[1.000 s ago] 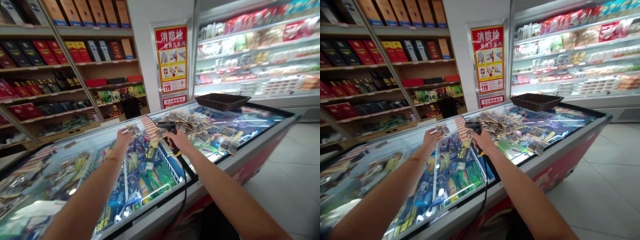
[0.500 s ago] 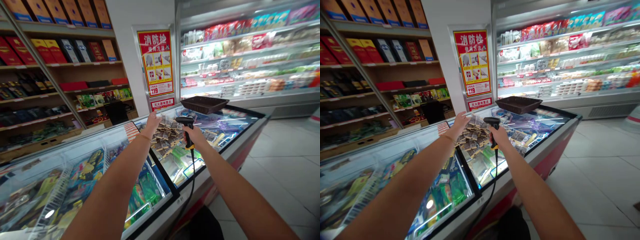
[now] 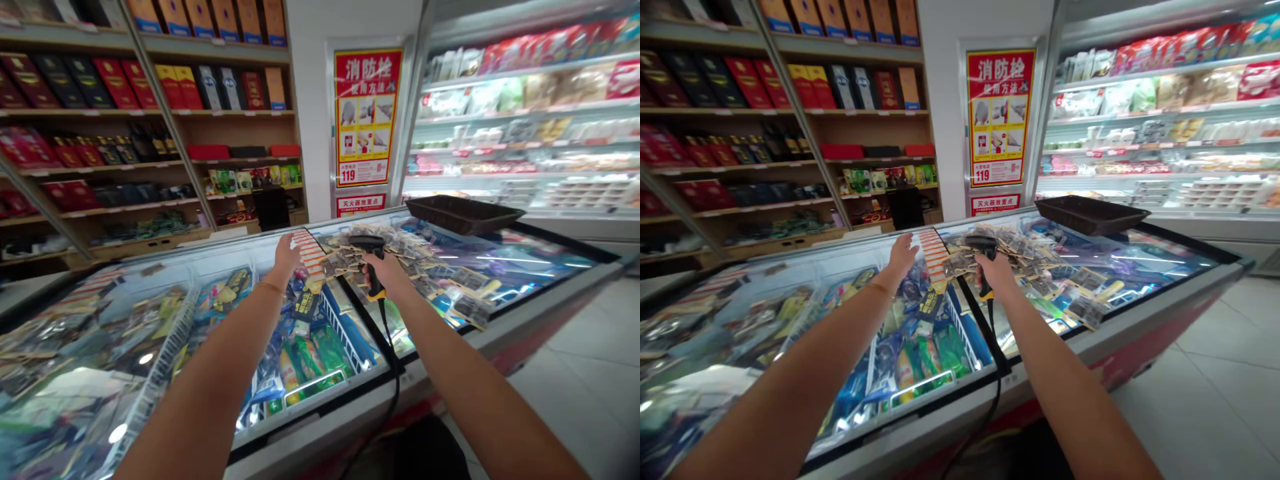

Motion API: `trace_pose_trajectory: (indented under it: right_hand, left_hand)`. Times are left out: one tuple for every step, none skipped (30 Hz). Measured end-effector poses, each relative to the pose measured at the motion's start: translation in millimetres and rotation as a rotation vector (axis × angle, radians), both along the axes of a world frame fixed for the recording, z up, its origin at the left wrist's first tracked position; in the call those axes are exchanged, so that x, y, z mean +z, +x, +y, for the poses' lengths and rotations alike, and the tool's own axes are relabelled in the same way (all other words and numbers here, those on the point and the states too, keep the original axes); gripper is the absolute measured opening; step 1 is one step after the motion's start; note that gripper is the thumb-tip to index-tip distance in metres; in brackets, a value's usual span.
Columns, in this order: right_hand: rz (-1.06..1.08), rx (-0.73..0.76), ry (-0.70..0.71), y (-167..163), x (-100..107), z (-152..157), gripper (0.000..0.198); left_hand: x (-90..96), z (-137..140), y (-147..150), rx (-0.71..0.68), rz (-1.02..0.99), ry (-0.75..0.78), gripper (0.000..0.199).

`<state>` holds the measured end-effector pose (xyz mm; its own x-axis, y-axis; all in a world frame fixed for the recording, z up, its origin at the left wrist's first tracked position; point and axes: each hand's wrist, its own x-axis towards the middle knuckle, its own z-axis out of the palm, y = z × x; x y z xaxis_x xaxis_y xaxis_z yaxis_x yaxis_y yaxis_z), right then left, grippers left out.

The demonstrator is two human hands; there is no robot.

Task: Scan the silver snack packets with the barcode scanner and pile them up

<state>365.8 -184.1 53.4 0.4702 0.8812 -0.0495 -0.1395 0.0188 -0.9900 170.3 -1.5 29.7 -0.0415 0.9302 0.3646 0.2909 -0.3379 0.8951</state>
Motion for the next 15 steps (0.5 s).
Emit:
trace_pose_trajectory:
  right_hand:
    - [-0.002,0.032,0.003,-17,0,3,0.02]
    - [-0.005,0.064,0.004,-34,1,6,0.02]
    - [-0.011,0.097,0.003,-51,1,8,0.019]
    - [-0.018,0.131,0.004,-69,1,10,0.019]
    - [-0.024,0.164,0.003,-86,1,12,0.018]
    - [-0.028,0.197,0.004,-102,0,14,0.018]
    - [-0.029,0.229,0.006,-118,0,14,0.018]
    - [-0.032,0.253,0.005,-132,-1,15,0.018]
    - [-0.034,0.274,0.002,-145,-2,15,0.019]
    - [-0.037,0.292,-0.003,-156,-3,15,0.019]
    - [-0.04,0.309,-0.01,-166,-4,15,0.02]
    - [-0.042,0.324,-0.017,-175,-7,15,0.02]
    - [-0.042,0.338,-0.02,-182,-10,15,0.02]
    - [-0.039,0.348,-0.019,-187,-14,16,0.019]
    - [-0.036,0.356,-0.019,-191,-19,16,0.018]
  left_hand:
    - [-3.9,-4,-25,0.053,0.05,-0.001,0.046]
    - [-7.3,-8,-51,0.11,0.106,-0.004,0.045]
    - [-10.0,-12,-77,0.174,0.168,-0.011,0.045]
    - [-11.9,-17,-104,0.246,0.24,-0.025,0.046]
    - [-13.2,-22,-130,0.325,0.323,-0.049,0.046]
    - [-13.9,-28,-157,0.402,0.405,-0.083,0.048]
    - [-14.2,-33,-182,0.474,0.473,-0.124,0.049]
    - [-14.5,-39,-207,0.543,0.532,-0.164,0.05]
    - [-15.0,-44,-230,0.61,0.579,-0.197,0.05]
    - [-16.0,-50,-250,0.675,0.611,-0.221,0.049]
    - [-17.8,-55,-268,0.733,0.628,-0.237,0.047]
    - [-20.5,-60,-283,0.783,0.634,-0.251,0.045]
    - [-24.3,-64,-296,0.825,0.631,-0.252,0.044]
    - [-29.0,-67,-306,0.855,0.624,-0.24,0.044]
    - [-34.5,-69,-313,0.877,0.612,-0.223,0.045]
